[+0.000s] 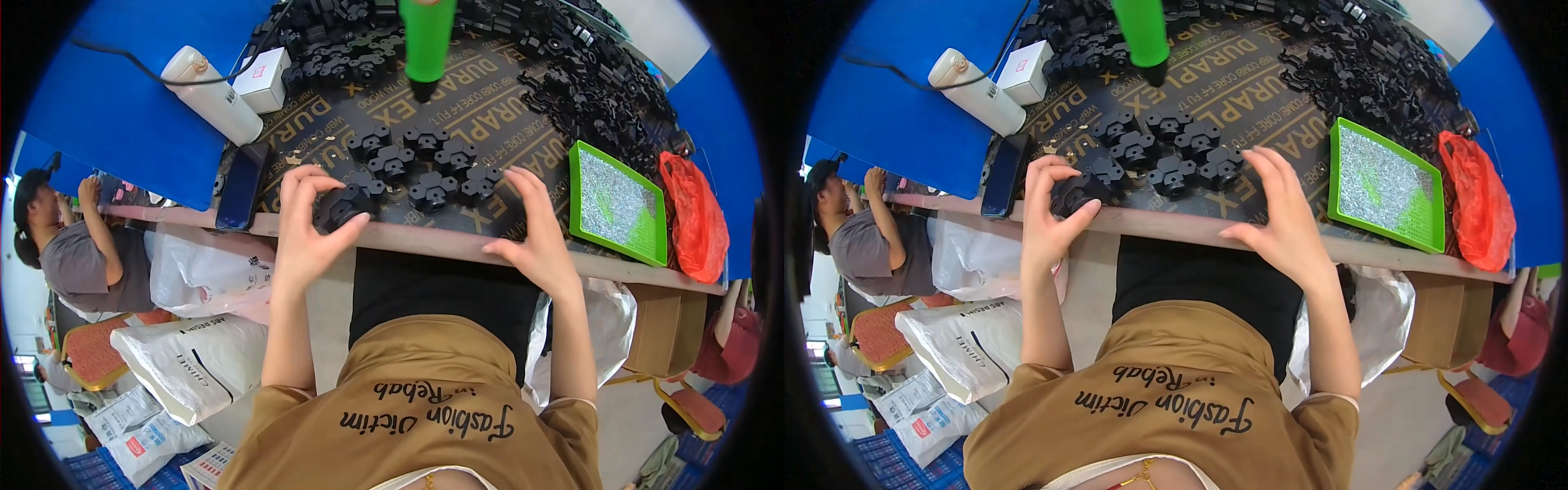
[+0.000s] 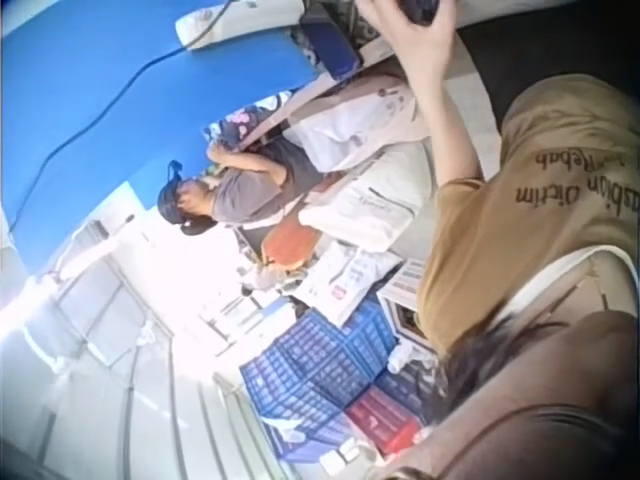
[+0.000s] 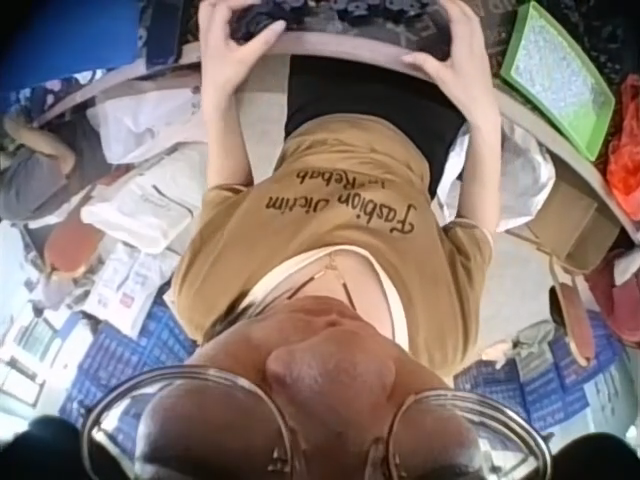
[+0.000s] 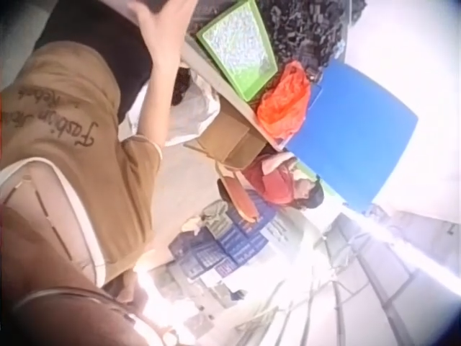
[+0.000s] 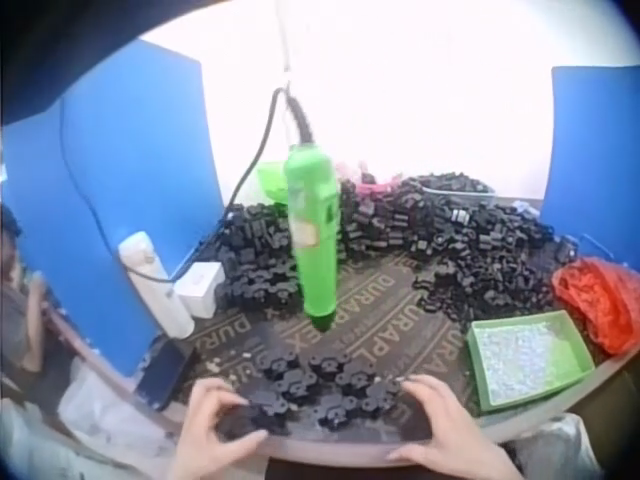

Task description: Assembling small black plastic industrial components using an electric screwdriver.

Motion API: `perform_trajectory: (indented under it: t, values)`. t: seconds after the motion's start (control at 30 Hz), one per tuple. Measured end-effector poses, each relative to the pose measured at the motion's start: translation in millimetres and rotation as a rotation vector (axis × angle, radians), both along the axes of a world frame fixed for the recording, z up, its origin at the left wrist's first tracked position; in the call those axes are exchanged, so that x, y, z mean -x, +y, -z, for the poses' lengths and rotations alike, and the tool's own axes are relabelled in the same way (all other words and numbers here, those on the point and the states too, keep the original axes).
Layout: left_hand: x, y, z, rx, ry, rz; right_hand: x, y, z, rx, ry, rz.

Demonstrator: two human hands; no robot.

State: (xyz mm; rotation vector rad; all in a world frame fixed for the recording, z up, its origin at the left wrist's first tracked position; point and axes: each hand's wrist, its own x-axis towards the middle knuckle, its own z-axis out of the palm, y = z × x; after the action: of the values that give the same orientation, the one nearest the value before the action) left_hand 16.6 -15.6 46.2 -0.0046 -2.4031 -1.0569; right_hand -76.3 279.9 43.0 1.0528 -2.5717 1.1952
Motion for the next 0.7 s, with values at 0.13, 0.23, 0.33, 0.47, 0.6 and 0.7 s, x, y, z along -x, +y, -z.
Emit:
perform_trajectory:
  t: [0.13,0.23,0.33,0.47,0.6,0.7]
  values:
    - [11.0,-18.7,15.2,-0.046,-0.139,0.248,9.0,-30.7,-2.2,-0.055,0.016,-0.028]
    - [21.8,-12.1,12.8,0.009,-0.197,0.354,8.5,-51.6,-4.3,-0.122,0.055,-0.046]
    - [31.9,-1.0,1.9,0.117,-0.244,0.386,11.0,-65.0,-5.0,-0.201,0.086,-0.010]
    - [41.1,12.1,-3.6,0.258,-0.275,0.397,14.0,-78.1,-12.1,-0.271,0.060,-0.004]
    - [48.6,21.9,-16.9,0.251,-0.363,0.394,24.4,-81.1,-11.6,-0.302,0.047,-0.012]
    - [49.2,21.4,-12.8,0.185,-0.302,0.427,29.4,-76.8,-4.3,-0.239,0.056,-0.039]
